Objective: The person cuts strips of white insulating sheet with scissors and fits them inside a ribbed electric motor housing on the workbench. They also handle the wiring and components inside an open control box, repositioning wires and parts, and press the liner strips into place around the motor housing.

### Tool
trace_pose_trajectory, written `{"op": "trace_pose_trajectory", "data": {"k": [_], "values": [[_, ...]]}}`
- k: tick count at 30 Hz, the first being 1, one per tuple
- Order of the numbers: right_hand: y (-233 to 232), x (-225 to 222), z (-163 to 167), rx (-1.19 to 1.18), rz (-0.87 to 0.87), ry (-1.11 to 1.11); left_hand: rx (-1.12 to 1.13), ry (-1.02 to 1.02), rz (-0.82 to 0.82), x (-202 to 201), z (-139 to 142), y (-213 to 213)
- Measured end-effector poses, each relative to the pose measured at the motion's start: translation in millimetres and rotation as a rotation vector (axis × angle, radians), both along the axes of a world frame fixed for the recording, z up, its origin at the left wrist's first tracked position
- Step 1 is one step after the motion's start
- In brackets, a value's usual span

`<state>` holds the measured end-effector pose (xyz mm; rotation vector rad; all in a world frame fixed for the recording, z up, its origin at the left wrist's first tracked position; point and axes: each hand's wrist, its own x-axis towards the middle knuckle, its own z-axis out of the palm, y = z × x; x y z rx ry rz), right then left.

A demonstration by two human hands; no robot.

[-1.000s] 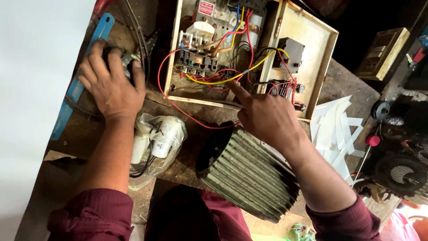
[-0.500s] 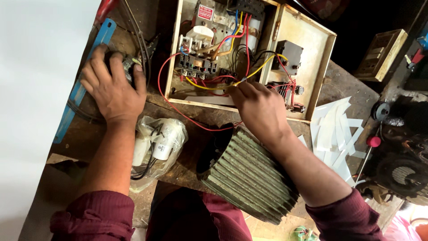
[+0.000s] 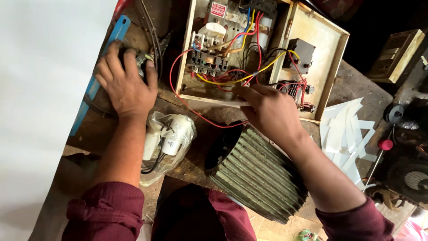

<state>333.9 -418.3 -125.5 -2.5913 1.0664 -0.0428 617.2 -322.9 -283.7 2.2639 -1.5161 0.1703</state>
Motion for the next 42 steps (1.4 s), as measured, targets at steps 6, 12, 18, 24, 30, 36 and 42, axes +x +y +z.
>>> {"op": "trace_pose_trajectory", "data": {"k": [6, 12, 18, 24, 30, 36, 42], "values": [[1, 13, 9, 0.192, 0.029, -0.028, 0.010, 0.013, 0.002, -1, 4, 0], [8, -15, 11, 0.173, -0.016, -0.028, -0.026, 0.020, -0.012, -4, 10, 0], [-12, -77, 19, 0.037, -0.318, -0.102, -0.051, -0.003, -0.019, -5, 18, -1], [-36, -100, 4, 0.139, -0.513, -0.030, -0.052, -0.003, -0.005, -11, 37, -6], [-82, -98, 5, 0.156, -0.615, -0.307, -0.075, -0.013, 0.018, -9, 59, -17], [-155, -22, -15, 0.806, -0.779, -0.677, -0.074, -0.017, 0.047, -6, 83, -28], [-152, 3, 12, 0.671, -0.876, -0.658, -0.059, 0.023, 0.053, 0, 95, -28]]}}
